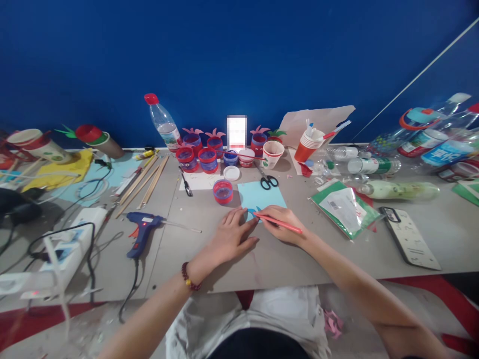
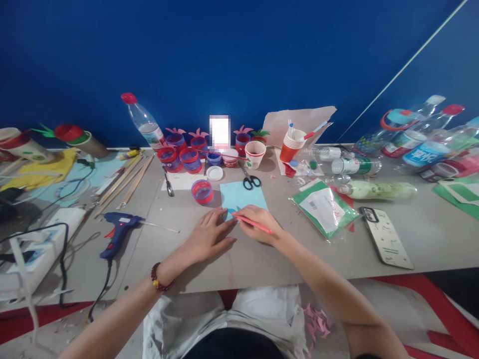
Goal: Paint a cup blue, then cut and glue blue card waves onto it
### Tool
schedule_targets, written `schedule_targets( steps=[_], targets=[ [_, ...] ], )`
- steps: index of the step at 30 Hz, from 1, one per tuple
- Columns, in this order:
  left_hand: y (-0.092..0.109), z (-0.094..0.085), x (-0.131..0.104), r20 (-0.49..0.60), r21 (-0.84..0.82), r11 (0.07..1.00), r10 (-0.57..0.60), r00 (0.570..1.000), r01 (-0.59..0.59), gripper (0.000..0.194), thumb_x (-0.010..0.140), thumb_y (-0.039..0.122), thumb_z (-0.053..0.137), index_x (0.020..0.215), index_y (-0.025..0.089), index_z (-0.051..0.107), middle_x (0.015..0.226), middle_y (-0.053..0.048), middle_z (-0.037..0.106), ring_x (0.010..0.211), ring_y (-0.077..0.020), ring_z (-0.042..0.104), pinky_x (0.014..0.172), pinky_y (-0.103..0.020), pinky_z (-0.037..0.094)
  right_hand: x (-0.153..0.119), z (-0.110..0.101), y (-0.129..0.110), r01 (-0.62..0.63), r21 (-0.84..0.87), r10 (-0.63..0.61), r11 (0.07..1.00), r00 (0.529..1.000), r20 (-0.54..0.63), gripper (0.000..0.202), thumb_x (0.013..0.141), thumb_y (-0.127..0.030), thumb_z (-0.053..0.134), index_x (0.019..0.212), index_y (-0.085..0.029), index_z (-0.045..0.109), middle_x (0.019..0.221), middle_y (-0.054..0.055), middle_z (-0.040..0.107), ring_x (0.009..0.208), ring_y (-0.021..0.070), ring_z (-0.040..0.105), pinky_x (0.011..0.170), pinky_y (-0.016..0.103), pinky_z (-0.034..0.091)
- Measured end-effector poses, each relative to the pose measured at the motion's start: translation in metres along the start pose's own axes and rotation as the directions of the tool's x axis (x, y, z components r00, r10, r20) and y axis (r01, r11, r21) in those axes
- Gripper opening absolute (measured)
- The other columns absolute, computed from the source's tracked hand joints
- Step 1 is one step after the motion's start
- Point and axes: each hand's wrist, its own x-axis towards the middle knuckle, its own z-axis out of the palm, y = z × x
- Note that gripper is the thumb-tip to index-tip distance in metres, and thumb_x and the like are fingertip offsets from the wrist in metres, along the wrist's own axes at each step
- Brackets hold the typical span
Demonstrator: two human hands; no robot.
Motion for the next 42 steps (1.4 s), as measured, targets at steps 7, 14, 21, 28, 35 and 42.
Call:
schedule_targets(
  steps=[7,14,21,28,35,42],
  targets=[
    [0.0,0.002,0.0,0.003,0.035,0.999,0.007,1.0,-0.007,0.051,0.09,0.049,0.052,0.136,0.027,0.052,0.145,-0.013,0.04,0.138,-0.0334,0.032,0.111,-0.052,0.032,0.0,0.004,-0.004,-0.012,-0.001,0.012,1.0,0.999,-0.047,0.02,0.092,-0.018,0.049,0.104,-0.022,0.064,0.091,0.005,0.072,0.085,0.0173,0.068,0.075,0.029,0.054],
    [-0.001,0.007,-0.003,-0.005,0.084,0.996,0.033,0.999,-0.032,0.058,0.088,0.053,0.054,0.139,0.027,0.049,0.15,-0.013,0.037,0.142,-0.0339,0.028,0.114,-0.053,0.028,0.001,0.003,-0.008,-0.003,-0.05,0.0,0.999,0.999,-0.048,0.019,0.091,-0.017,0.049,0.102,-0.022,0.063,0.089,0.005,0.072,0.083,0.017,0.068,0.073,0.028,0.054],
    [-0.001,0.008,-0.002,0.002,0.106,0.994,0.034,0.999,-0.034,0.06,0.087,0.054,0.055,0.141,0.027,0.047,0.15,-0.012,0.038,0.142,-0.0332,0.027,0.115,-0.052,0.027,0.0,0.003,-0.009,-0.001,-0.057,-0.002,0.998,0.999,-0.054,0.019,0.091,-0.017,0.048,0.102,-0.022,0.062,0.087,0.005,0.072,0.081,0.0169,0.068,0.072,0.028,0.054],
    [-0.003,0.011,-0.003,-0.02,0.074,0.997,0.034,0.999,-0.033,0.06,0.087,0.054,0.056,0.14,0.027,0.048,0.151,-0.012,0.037,0.142,-0.0334,0.028,0.115,-0.053,0.026,0.0,0.004,-0.012,-0.009,-0.05,0.005,0.999,0.998,-0.068,0.018,0.091,-0.017,0.047,0.099,-0.021,0.062,0.085,0.005,0.072,0.078,0.0173,0.068,0.069,0.028,0.054],
    [-0.003,0.011,-0.004,-0.03,0.074,0.997,0.037,0.999,-0.035,0.061,0.086,0.054,0.056,0.141,0.028,0.047,0.151,-0.011,0.037,0.143,-0.0327,0.028,0.116,-0.052,0.026,-0.001,0.004,-0.012,-0.036,-0.045,0.033,0.998,0.997,-0.072,0.017,0.091,-0.017,0.047,0.097,-0.022,0.062,0.084,0.005,0.072,0.077,0.0169,0.068,0.069,0.028,0.054],
    [-0.002,0.012,-0.003,-0.026,0.077,0.997,0.032,0.999,-0.03,0.062,0.085,0.054,0.058,0.14,0.028,0.047,0.151,-0.011,0.037,0.142,-0.0329,0.028,0.116,-0.052,0.026,-0.001,0.004,-0.012,-0.025,-0.038,0.022,0.999,0.997,-0.077,0.017,0.091,-0.018,0.047,0.095,-0.022,0.062,0.084,0.005,0.072,0.078,0.0174,0.068,0.069,0.029,0.054]
  ],
)
